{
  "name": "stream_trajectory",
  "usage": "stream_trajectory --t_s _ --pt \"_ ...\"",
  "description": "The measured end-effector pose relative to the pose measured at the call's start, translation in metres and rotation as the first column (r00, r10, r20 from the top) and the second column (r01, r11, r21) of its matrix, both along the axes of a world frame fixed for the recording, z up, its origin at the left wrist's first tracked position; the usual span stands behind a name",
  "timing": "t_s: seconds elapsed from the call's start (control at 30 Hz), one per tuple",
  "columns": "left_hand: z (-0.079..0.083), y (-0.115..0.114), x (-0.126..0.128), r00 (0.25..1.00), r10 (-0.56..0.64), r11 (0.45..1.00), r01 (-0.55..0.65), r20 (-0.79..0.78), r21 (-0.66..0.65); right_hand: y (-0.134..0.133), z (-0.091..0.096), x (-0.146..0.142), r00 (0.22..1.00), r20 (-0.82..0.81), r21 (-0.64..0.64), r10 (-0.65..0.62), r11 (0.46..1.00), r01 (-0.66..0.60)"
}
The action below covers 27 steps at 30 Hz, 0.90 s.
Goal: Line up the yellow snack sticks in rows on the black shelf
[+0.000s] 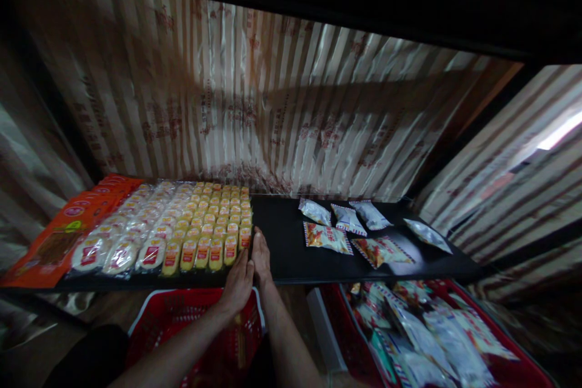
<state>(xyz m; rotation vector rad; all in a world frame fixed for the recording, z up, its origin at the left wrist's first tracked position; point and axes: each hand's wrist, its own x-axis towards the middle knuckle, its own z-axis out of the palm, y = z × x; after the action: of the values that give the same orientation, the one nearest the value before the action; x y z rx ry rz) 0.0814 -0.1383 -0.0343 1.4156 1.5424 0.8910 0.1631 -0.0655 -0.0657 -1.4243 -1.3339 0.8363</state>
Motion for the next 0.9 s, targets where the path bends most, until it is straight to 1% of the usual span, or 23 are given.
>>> stream_trajectory --t_s 0.07,0.13,0.23,0.37,0.53,0.67,0.73,0.83,0.9 --pt "0.002 0.000 0.000 1.000 -0.001 1.000 0.001 0.007 -0.005 0.000 0.005 -0.005 0.996 -0.073 -0.026 0.048 0.998 -0.050" --pt "0.003 0.001 -0.001 1.000 -0.003 1.000 0.002 0.025 0.008 -0.002 0.010 -0.009 0.984 -0.124 -0.033 0.131 0.990 -0.136" --pt "0.003 0.000 -0.001 0.997 0.005 0.998 -0.010 0.083 0.062 -0.004 0.016 -0.012 0.972 -0.125 -0.034 0.198 0.978 -0.204" --pt "0.002 0.000 -0.001 0.992 0.009 0.996 -0.020 0.123 0.084 -0.002 0.014 -0.012 0.977 -0.096 -0.047 0.192 0.979 -0.197" --pt "0.005 -0.001 -0.002 0.995 0.018 1.000 -0.020 0.101 0.019 0.009 0.002 -0.009 0.991 -0.121 -0.053 0.052 0.997 -0.059" --pt "0.012 -0.001 -0.002 0.997 0.027 0.999 -0.025 0.077 -0.029 0.021 0.000 -0.011 0.985 -0.174 -0.094 -0.009 0.996 -0.007" --pt "0.015 0.000 -0.002 0.997 0.027 0.999 -0.024 0.077 -0.036 0.025 0.001 -0.012 0.981 -0.196 -0.107 -0.003 0.994 -0.018" --pt "0.015 0.000 -0.002 0.994 0.030 0.999 -0.028 0.102 -0.021 0.029 0.002 -0.014 0.968 -0.231 -0.105 0.095 0.987 -0.122" --pt "0.013 0.001 -0.002 0.991 0.030 1.000 -0.029 0.128 -0.005 0.030 0.002 -0.015 0.961 -0.246 -0.104 0.128 0.982 -0.158"
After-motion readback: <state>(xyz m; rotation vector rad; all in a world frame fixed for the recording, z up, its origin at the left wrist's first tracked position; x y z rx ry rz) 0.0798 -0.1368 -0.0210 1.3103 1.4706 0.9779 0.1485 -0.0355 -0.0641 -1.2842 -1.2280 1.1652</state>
